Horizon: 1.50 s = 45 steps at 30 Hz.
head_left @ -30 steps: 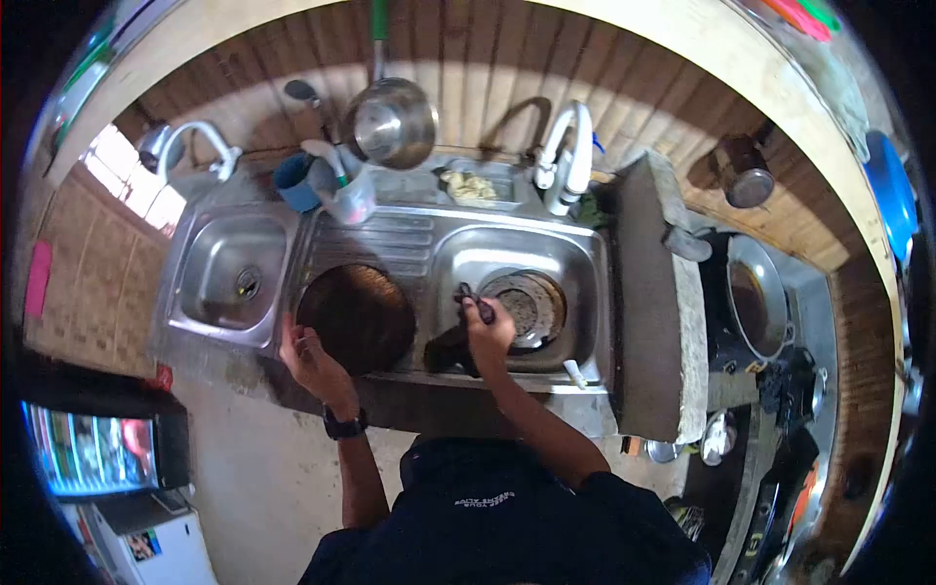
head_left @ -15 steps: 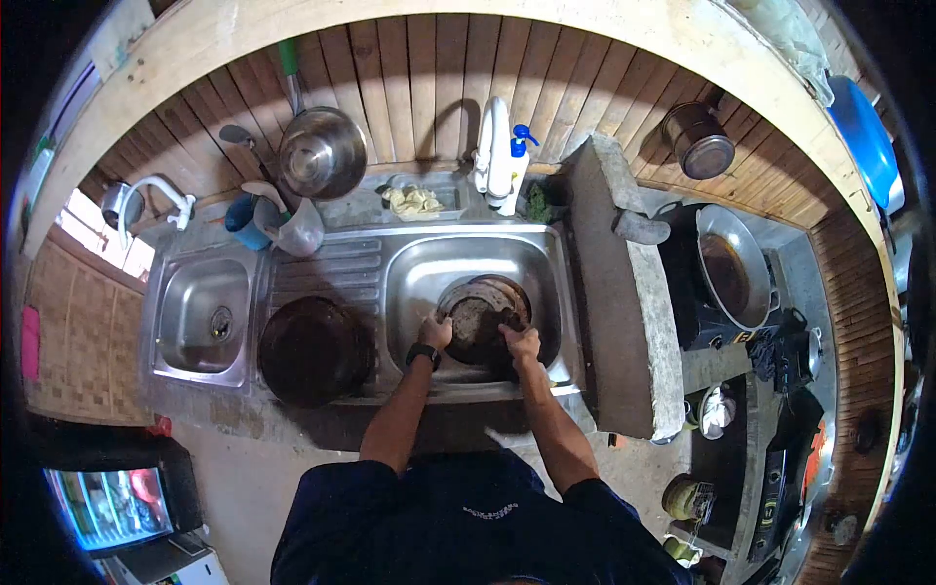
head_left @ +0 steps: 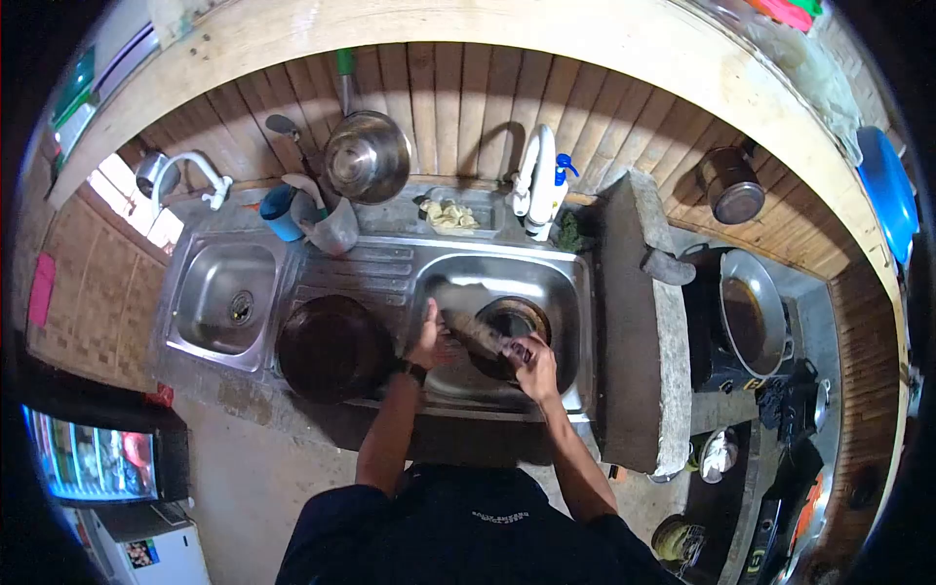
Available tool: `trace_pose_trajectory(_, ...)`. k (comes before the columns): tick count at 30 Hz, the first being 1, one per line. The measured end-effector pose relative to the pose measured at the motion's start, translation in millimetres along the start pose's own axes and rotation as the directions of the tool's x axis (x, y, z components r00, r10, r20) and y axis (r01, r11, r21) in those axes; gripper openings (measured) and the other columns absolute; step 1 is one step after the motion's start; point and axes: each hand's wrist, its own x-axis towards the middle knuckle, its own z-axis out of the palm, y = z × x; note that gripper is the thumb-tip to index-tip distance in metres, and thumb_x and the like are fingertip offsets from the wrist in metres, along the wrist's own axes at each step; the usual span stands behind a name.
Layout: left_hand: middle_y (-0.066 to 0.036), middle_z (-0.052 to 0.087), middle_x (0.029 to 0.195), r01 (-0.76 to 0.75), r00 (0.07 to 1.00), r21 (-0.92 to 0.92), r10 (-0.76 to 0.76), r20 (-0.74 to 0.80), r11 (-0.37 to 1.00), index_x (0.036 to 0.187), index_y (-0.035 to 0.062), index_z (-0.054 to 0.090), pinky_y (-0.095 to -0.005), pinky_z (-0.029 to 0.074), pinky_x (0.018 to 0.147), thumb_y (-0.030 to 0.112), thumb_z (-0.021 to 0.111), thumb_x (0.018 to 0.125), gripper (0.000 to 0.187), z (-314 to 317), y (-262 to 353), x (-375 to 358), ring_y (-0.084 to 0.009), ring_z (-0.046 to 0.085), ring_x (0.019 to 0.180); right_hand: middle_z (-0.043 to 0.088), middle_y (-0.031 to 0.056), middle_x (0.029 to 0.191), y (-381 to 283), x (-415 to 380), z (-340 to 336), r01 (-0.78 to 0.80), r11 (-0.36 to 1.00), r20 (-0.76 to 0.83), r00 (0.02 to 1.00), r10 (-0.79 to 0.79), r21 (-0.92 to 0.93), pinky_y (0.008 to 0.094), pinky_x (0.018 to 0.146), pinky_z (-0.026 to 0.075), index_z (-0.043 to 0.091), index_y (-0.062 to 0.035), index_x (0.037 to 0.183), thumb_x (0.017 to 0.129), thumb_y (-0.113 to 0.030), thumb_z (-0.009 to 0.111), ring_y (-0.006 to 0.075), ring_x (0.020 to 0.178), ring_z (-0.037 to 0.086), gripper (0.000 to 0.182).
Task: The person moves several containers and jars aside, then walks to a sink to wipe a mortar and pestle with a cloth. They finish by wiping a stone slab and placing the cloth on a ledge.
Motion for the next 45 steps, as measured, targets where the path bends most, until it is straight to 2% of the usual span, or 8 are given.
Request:
trace_pose_trajectory(5, -0.009, 0.062, 0.12, -0.109, 0.947, -0.147, 0.148, 0.284, 0.983, 0.124, 0.0043, 0.057, -0.0414, 0.047, 0.098, 0.042, 0.056, 0.095, 0.048, -9, 51, -128, -0.0253, 0.059, 0.112, 0.069, 0.0136, 0.109, -47, -18, -31, 0.324, 0.944, 0.34, 0.882, -0.327, 0.067, 0.0369, 0.088, 0.053, 0.071, -0.0082, 0.109, 0.073, 0.004, 0.074, 0.0286, 0.101, 0.067, 0.038)
trace_pose_trajectory(13, -0.008, 0.056, 0.13, -0.267, 0.956, -0.316, 0.291, 0.033, 0.91, 0.132, 0.0062, 0.053, -0.0375, 0.046, 0.098, 0.032, 0.053, 0.101, 0.041, 18, 33, -178, -0.02, 0.055, 0.116, 0.064, 0.0093, 0.107, -107, 24, -18, -0.067, 0.32, -0.054, 0.933, 0.356, 0.945, 0.0344, 0.087, 0.05, 0.054, -0.0038, 0.128, 0.096, -0.03, 0.06, 0.0195, 0.092, 0.063, 0.042)
trace_pose_trajectory(16, -0.007, 0.059, 0.122, -0.551, 0.816, 0.038, 0.548, -0.181, 0.833, 0.129, 0.0023, 0.055, -0.0342, 0.046, 0.095, 0.034, 0.048, 0.103, 0.042, 46, 20, -181, -0.0176, 0.057, 0.108, 0.038, 0.0292, 0.143, -111, 30, 29, 0.053, 0.981, -0.196, 0.98, -0.016, 0.186, 0.0489, 0.11, 0.03, 0.053, 0.001, 0.121, 0.097, -0.028, 0.053, 0.0412, 0.135, 0.036, 0.038)
trace_pose_trajectory(18, -0.004, 0.062, 0.099, -0.622, 0.73, 0.15, 0.639, -0.244, 0.768, 0.114, -0.0028, 0.06, -0.0294, 0.046, 0.084, 0.031, 0.042, 0.106, 0.039, 62, 30, -190, -0.0134, 0.055, 0.089, 0.035, 0.0298, 0.146, -124, 13, 51, 0.482, 0.865, -0.081, 0.865, -0.495, -0.141, 0.0528, 0.11, 0.03, 0.057, -0.0047, 0.117, 0.091, -0.018, 0.058, 0.0462, 0.134, 0.036, 0.029)
trace_pose_trajectory(24, 0.004, 0.048, 0.078, -0.713, 0.673, 0.045, 0.701, -0.235, 0.7, 0.088, -0.0014, 0.055, -0.0253, 0.041, 0.071, 0.029, 0.042, 0.106, 0.038, 34, 58, -204, -0.0069, 0.042, 0.077, 0.031, 0.0276, 0.151, -76, -39, 25, 0.372, 0.92, 0.302, 0.897, -0.323, -0.121, 0.0506, 0.113, 0.027, 0.05, -0.0043, 0.136, 0.084, -0.004, 0.061, 0.0452, 0.138, 0.033, 0.053)
trace_pose_trajectory(28, 0.007, 0.04, 0.077, -0.69, 0.69, 0.167, 0.71, -0.141, 0.704, 0.084, 0.0022, 0.052, -0.0224, 0.034, 0.066, 0.027, 0.043, 0.107, 0.035, 51, 47, -213, -0.0059, 0.034, 0.074, 0.024, 0.0295, 0.154, -96, 3, 23, 0.364, 0.896, -0.05, 0.92, -0.388, -0.256, 0.0485, 0.116, 0.022, 0.025, -0.0039, 0.153, 0.082, -0.004, 0.061, 0.0453, 0.142, 0.026, 0.079)
trace_pose_trajectory(38, 0.0, 0.059, 0.092, -0.606, 0.793, -0.165, 0.578, -0.191, 0.778, 0.102, 0.0005, 0.063, -0.0291, 0.043, 0.078, 0.038, 0.042, 0.106, 0.044, 39, 60, -214, -0.0104, 0.049, 0.085, 0.048, 0.019, 0.144, -73, -47, 6, 0.629, 0.774, 0.372, 0.704, -0.605, 0.069, 0.0469, 0.111, 0.034, 0.049, -0.005, 0.141, 0.073, -0.001, 0.064, 0.0354, 0.137, 0.041, 0.069)
trace_pose_trajectory(45, -0.005, 0.062, 0.115, -0.613, 0.778, 0.045, 0.612, -0.141, 0.789, 0.119, -0.0003, 0.061, -0.0328, 0.044, 0.094, 0.038, 0.04, 0.106, 0.045, 44, 43, -206, -0.0149, 0.055, 0.102, 0.032, 0.0302, 0.15, -152, 2, 38, 0.594, 0.803, 0.036, 0.804, -0.593, -0.052, 0.0448, 0.118, 0.024, 0.027, 0.0046, 0.149, 0.086, 0.0, 0.052, 0.0394, 0.139, 0.035, 0.068)
